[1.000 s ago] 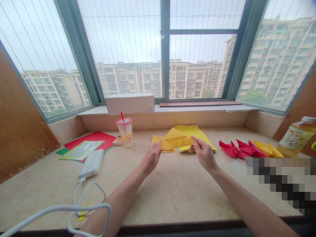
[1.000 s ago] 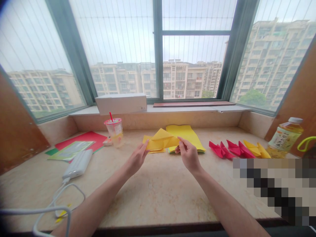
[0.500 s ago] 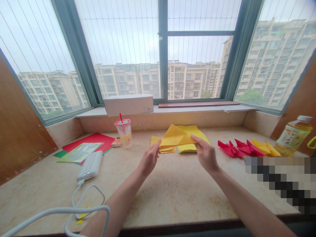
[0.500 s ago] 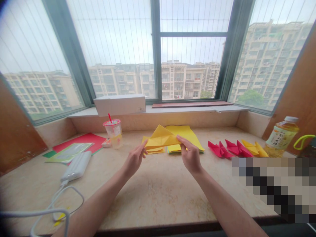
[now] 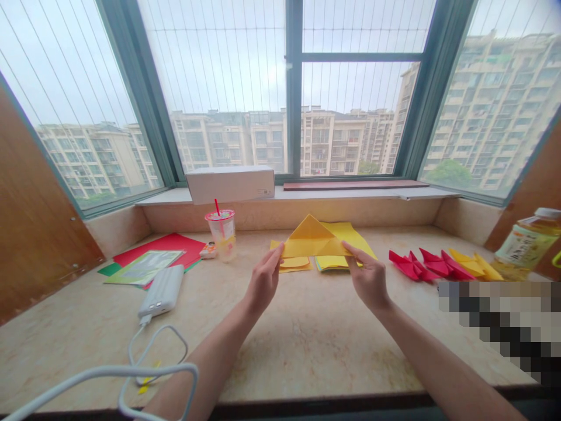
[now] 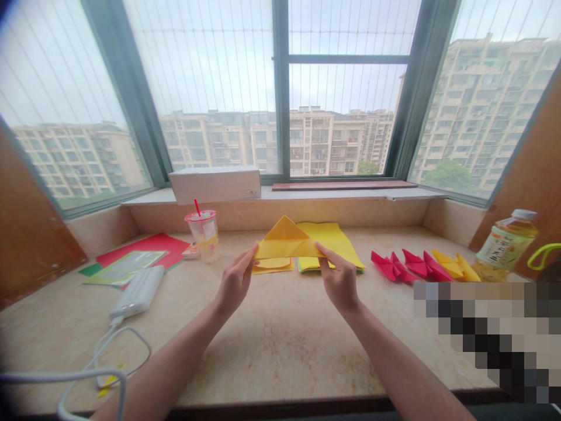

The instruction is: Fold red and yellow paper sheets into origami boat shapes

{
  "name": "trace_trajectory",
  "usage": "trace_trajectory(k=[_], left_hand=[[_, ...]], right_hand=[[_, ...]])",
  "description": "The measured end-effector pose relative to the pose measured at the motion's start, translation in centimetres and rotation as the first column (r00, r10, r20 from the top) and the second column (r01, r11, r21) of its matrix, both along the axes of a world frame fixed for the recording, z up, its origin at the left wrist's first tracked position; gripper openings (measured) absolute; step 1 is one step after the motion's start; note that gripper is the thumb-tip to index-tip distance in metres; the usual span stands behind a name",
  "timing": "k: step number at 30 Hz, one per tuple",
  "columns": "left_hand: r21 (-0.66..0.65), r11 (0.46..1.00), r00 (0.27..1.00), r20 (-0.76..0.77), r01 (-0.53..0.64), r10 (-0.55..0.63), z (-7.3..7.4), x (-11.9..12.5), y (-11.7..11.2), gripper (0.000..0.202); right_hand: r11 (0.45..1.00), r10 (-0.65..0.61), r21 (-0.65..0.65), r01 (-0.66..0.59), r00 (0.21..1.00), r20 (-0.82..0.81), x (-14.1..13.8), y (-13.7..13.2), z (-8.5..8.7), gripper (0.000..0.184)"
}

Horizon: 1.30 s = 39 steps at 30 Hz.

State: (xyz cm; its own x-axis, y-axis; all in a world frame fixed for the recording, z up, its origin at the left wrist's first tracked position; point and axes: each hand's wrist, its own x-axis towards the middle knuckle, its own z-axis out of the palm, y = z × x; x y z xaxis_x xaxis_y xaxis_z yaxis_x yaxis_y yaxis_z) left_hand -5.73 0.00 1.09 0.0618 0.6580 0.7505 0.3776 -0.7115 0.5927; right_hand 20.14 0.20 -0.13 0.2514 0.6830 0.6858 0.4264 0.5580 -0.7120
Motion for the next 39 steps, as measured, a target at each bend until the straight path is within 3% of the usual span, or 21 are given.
trace_trajectory(k=[5,8,12,17,23,30,39], left_hand=[[0.093,0.996,0.996,-0.094,0.004,0.005,0.1,0.1,-0.3,0.036],[0.151,0.988,0.988,-0.139,-0.043,0.064,0.1,0.0,-0.3,0.038],[0.16,0.981,0.964,-0.223,-0.108,0.142,-0.4,0.0,0.2,0.037],[0.054,0.981,0.919,-0.344,-0.186,0.193,-0.8,-0.2,0.5,0.034],[-0.039,0.955,0.852,-0.464,-0.294,0.243,0.2,-0.3,0.0,0.034],[-0.103,0.853,0.647,-0.7,-0.511,0.303,1.0,0.2,-1.0,0.028],[-0.006,0.842,0.611,-0.691,-0.539,0.387,1.3,0.0,-1.4,0.025]], right_hand=[[0.978,0.166,-0.087,-0.189,0.961,-0.223,-0.1,0.8,-0.6,0.04],[0.973,0.2,-0.059,-0.221,0.946,-0.255,-0.3,1.0,-1.1,0.037],[0.995,0.096,0.05,-0.089,0.983,-0.154,-0.2,0.6,-1.4,0.032],[0.991,-0.029,0.133,0.017,0.996,0.09,-0.2,-0.4,-1.0,0.026],[0.998,0.036,0.043,-0.047,0.971,0.236,-1.2,-1.0,-0.5,0.016],[0.986,0.164,-0.021,-0.168,0.922,0.35,-2.2,-1.8,-0.6,0.008],[0.982,0.186,-0.026,-0.188,0.924,0.334,-2.5,-2.3,-0.5,0.008]])
